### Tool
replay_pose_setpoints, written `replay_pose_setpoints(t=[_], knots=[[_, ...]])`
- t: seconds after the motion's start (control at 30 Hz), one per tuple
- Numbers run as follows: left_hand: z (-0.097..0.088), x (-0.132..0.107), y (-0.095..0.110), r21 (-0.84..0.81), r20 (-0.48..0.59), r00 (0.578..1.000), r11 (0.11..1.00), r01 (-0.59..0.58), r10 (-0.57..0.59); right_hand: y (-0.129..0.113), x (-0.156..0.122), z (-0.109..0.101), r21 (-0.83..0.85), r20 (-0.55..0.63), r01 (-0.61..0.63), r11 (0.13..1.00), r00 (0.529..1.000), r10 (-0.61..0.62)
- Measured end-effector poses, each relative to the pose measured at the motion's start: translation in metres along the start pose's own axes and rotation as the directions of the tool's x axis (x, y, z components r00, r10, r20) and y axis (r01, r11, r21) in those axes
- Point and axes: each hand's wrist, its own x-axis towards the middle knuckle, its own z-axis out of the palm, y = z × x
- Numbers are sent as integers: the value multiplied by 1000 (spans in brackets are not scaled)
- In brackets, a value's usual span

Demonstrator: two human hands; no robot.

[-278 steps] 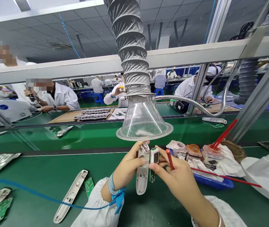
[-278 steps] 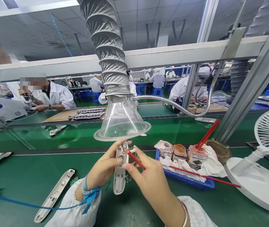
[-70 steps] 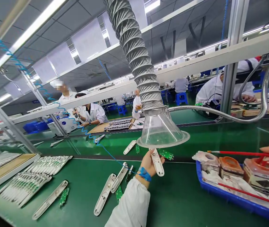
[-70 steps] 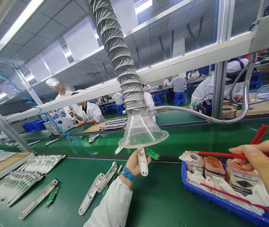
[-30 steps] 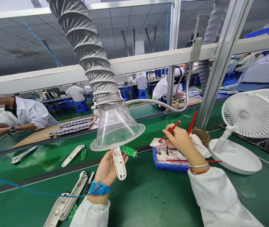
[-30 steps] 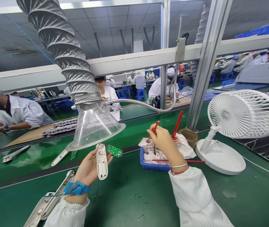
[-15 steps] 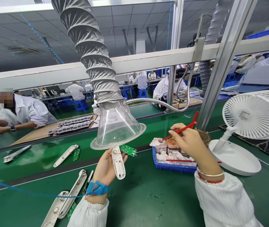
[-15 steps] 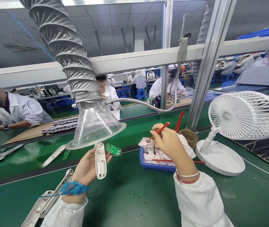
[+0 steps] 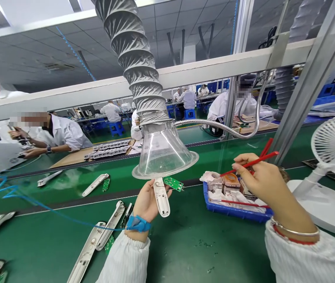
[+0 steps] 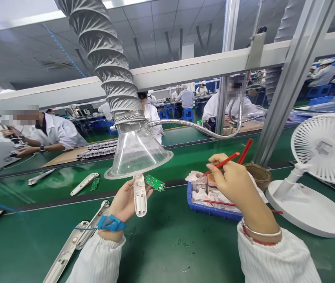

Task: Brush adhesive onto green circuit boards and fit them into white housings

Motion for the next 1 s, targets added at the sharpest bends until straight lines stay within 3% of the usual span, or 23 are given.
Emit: replay_pose_setpoints(t=[0.2,0.33,0.4,0.5,0.6,0.7,1.0], knots=[[3,-3,-1,-5,29,999,1000,-16,16,-1,0,-2,-16,-48,-18,1000,999,17],[6,-8,-2,24,46,999,1000,-13,12,-1,1,-5,18,-17,-11,1000,1000,11],[7,-10,-4,62,51,999,998,-13,10,-6,-2,-11,61,-68,-46,997,996,51],[8,-12,-6,118,47,999,993,-7,2,-24,-9,-22,238,-253,-107,965,953,169],[9,-14,-9,152,38,999,988,9,-15,-46,-18,-25,556,-315,0,831,925,211],[9,-15,-12,161,40,999,987,21,-27,-60,-22,-18,715,-261,94,692,955,141],[9,-17,-18,155,97,992,986,63,-79,-61,-23,0,716,-149,162,679,986,-78]])
